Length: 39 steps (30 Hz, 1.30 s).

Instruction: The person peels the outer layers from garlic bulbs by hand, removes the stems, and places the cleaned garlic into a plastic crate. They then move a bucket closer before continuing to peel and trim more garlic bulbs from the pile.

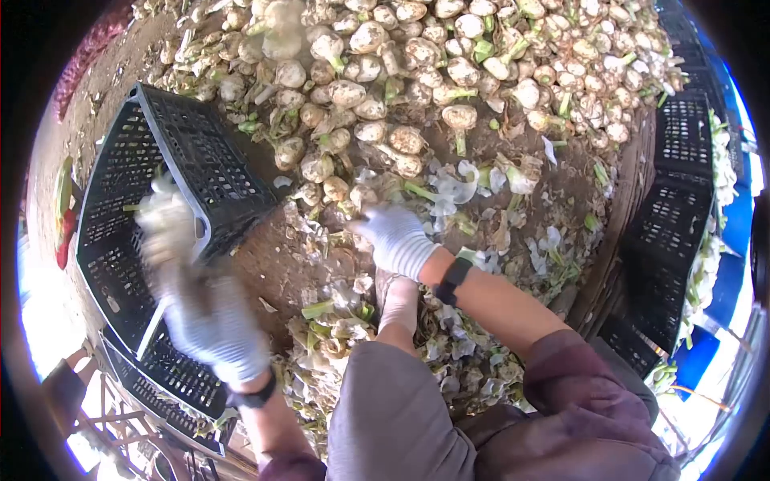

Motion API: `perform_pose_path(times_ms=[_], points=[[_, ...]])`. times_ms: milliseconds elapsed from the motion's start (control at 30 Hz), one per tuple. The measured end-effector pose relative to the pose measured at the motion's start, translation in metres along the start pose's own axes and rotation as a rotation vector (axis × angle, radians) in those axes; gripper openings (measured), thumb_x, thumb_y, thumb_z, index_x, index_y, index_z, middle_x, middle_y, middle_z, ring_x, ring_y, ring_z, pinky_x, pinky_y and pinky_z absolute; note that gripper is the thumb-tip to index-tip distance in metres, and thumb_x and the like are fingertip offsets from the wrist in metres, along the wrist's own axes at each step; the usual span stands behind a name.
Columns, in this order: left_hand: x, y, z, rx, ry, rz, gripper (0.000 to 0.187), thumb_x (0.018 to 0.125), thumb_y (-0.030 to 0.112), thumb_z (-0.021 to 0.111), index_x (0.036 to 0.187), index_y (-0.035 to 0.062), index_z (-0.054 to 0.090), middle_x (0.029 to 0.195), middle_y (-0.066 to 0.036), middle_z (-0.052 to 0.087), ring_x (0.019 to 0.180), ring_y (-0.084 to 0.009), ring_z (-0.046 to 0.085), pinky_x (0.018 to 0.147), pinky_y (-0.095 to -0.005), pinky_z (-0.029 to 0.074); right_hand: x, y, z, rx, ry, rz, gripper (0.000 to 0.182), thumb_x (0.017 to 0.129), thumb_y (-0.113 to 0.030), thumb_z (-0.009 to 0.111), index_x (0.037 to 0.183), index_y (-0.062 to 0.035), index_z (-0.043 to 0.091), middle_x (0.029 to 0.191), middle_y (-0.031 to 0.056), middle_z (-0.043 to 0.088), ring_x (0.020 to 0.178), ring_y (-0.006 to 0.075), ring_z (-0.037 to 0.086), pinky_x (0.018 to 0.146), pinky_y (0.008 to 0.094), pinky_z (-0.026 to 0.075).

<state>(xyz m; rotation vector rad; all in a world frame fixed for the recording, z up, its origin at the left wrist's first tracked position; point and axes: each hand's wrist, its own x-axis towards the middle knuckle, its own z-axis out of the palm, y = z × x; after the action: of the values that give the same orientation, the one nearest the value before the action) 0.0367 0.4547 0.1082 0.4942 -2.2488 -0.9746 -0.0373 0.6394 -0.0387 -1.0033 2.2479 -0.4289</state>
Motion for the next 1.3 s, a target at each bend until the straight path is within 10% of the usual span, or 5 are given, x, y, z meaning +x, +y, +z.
perform_pose_path(times_ms=[300, 533, 967, 1133, 1300], points=[[-0.094, -0.062, 0.091, 0.126, -0.551, -0.164, 0.008, 0.071, 0.008, 0.065, 0.077, 0.0049, 0.063, 0.071, -0.012, 0.060, 0.068, -0.0311, 0.057, 0.062, -0.0358, 0.048, -0.025, 0.077, 0.019, 0.670, 0.330, 0.512, 0.033, 0.070, -0.006, 0.061, 0.103, -0.0065, 0.062, 0.095, 0.0155, 0.064, 0.081, 0.0315, 0.063, 0.075, 0.0355, 0.051], [-0.120, -0.069, 0.143, 0.433, -0.811, -0.315, 0.071, 0.066, 0.023, 0.073, 0.128, 0.0037, 0.044, 0.109, -0.024, 0.055, 0.097, -0.0394, 0.056, 0.079, -0.0428, 0.048, -0.040, 0.083, -0.009, -0.082, 0.391, 0.271, 0.051, 0.068, -0.005, 0.061, 0.118, -0.0112, 0.053, 0.117, 0.0157, 0.056, 0.091, 0.0337, 0.060, 0.082, 0.0370, 0.049], [-0.090, -0.016, 0.172, -0.921, -0.943, -1.150, 0.050, 0.079, 0.016, 0.063, 0.124, 0.0000, 0.048, 0.091, -0.005, 0.063, 0.070, -0.0089, 0.056, 0.058, -0.0215, 0.045, -0.153, 0.080, -0.012, 0.079, -0.849, 0.118, 0.039, 0.075, -0.027, 0.061, 0.114, -0.0187, 0.059, 0.101, 0.0111, 0.064, 0.093, 0.0296, 0.062, 0.083, 0.0409, 0.049], [-0.087, 0.002, 0.165, -0.839, -0.953, -1.196, 0.050, 0.076, 0.015, 0.067, 0.119, -0.0032, 0.050, 0.098, -0.006, 0.061, 0.088, -0.0139, 0.058, 0.080, -0.0255, 0.047, -0.114, 0.066, -0.049, 0.871, 0.670, 0.252, 0.036, 0.081, -0.026, 0.065, 0.106, -0.0002, 0.061, 0.084, 0.0081, 0.065, 0.081, 0.0185, 0.062, 0.075, 0.0299, 0.051], [-0.081, 0.013, 0.156, -0.740, -1.076, -0.821, 0.058, 0.072, 0.003, 0.070, 0.125, -0.0016, 0.046, 0.104, -0.007, 0.060, 0.091, -0.0127, 0.057, 0.078, -0.0259, 0.049, -0.091, 0.070, -0.051, 1.256, 0.527, 0.426, 0.027, 0.082, -0.021, 0.065, 0.098, 0.0002, 0.064, 0.073, 0.0025, 0.063, 0.065, 0.0091, 0.058, 0.058, 0.0219, 0.050]])
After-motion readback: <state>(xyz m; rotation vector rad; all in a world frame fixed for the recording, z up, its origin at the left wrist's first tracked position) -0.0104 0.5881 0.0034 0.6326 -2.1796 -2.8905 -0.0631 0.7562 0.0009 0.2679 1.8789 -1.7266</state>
